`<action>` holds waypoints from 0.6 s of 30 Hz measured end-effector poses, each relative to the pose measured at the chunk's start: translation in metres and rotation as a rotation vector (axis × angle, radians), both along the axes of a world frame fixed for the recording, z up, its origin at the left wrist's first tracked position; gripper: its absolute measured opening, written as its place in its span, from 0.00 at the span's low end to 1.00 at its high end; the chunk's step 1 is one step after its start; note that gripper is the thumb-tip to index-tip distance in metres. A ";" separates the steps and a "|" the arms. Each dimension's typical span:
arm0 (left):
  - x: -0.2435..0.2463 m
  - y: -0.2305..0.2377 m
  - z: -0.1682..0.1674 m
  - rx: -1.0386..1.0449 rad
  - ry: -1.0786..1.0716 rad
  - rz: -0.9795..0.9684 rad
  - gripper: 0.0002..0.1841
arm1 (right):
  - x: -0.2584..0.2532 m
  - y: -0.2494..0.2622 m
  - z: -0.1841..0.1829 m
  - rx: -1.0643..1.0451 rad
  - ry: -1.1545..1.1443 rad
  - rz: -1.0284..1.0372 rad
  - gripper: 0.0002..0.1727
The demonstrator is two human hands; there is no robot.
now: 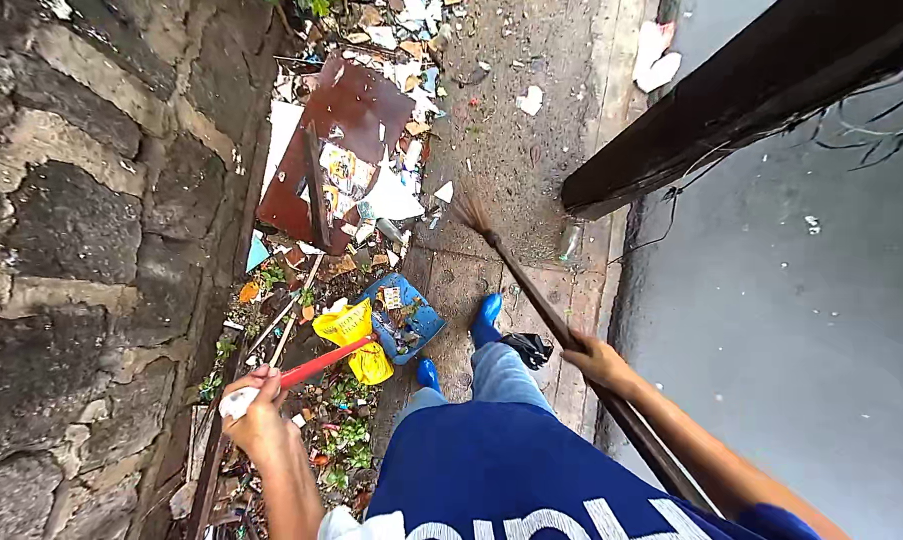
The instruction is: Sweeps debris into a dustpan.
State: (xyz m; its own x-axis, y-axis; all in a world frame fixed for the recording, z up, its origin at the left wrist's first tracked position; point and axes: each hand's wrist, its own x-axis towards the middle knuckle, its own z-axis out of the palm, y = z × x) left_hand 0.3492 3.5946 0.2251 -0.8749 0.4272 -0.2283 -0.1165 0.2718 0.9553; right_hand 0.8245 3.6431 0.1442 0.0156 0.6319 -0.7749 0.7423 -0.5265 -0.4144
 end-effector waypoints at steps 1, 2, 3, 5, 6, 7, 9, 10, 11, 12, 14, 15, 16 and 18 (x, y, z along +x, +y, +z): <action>0.003 0.012 0.000 -0.002 0.006 0.012 0.12 | 0.004 0.001 0.001 -0.047 0.028 0.008 0.33; 0.007 0.024 0.000 -0.007 0.012 0.026 0.12 | 0.009 0.008 -0.001 -0.102 0.049 0.034 0.32; 0.011 0.033 0.001 -0.018 0.020 0.037 0.12 | 0.015 0.022 -0.006 -0.151 0.054 0.086 0.32; 0.019 0.055 0.006 -0.043 0.042 0.059 0.11 | 0.035 0.067 -0.020 -0.172 0.017 0.178 0.30; 0.023 0.070 0.008 -0.045 0.057 0.089 0.11 | 0.048 0.096 -0.025 -0.146 -0.004 0.169 0.30; 0.028 0.083 0.012 -0.051 0.072 0.120 0.11 | 0.060 0.119 -0.025 -0.128 -0.006 0.119 0.30; 0.038 0.111 0.016 -0.066 0.096 0.187 0.11 | 0.081 0.154 -0.007 -0.096 0.009 0.008 0.34; 0.043 0.125 0.016 -0.077 0.106 0.213 0.11 | 0.090 0.167 0.006 -0.082 0.016 -0.027 0.35; 0.049 0.140 0.015 -0.086 0.117 0.236 0.12 | 0.099 0.178 0.017 -0.069 0.028 -0.047 0.36; 0.055 0.155 0.013 -0.095 0.120 0.249 0.12 | 0.110 0.190 0.024 -0.054 0.036 -0.035 0.37; 0.063 0.185 0.004 -0.087 0.132 0.260 0.12 | 0.138 0.225 0.020 -0.023 -0.018 0.127 0.37; 0.066 0.198 -0.004 -0.069 0.139 0.260 0.13 | 0.153 0.247 0.012 -0.001 -0.088 0.248 0.37; 0.068 0.210 -0.011 -0.058 0.146 0.249 0.13 | 0.166 0.271 0.006 0.017 -0.179 0.354 0.35; 0.074 0.234 -0.028 -0.034 0.158 0.201 0.12 | 0.162 0.323 0.015 0.035 -0.362 0.464 0.33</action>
State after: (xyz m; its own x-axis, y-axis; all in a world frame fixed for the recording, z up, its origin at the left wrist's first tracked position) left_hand 0.4230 3.8283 0.1973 -0.9673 0.2358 -0.0930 -0.0211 0.2908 0.9566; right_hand 0.9869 3.9663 0.1594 -0.0085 0.6609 -0.7504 0.9893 -0.1038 -0.1027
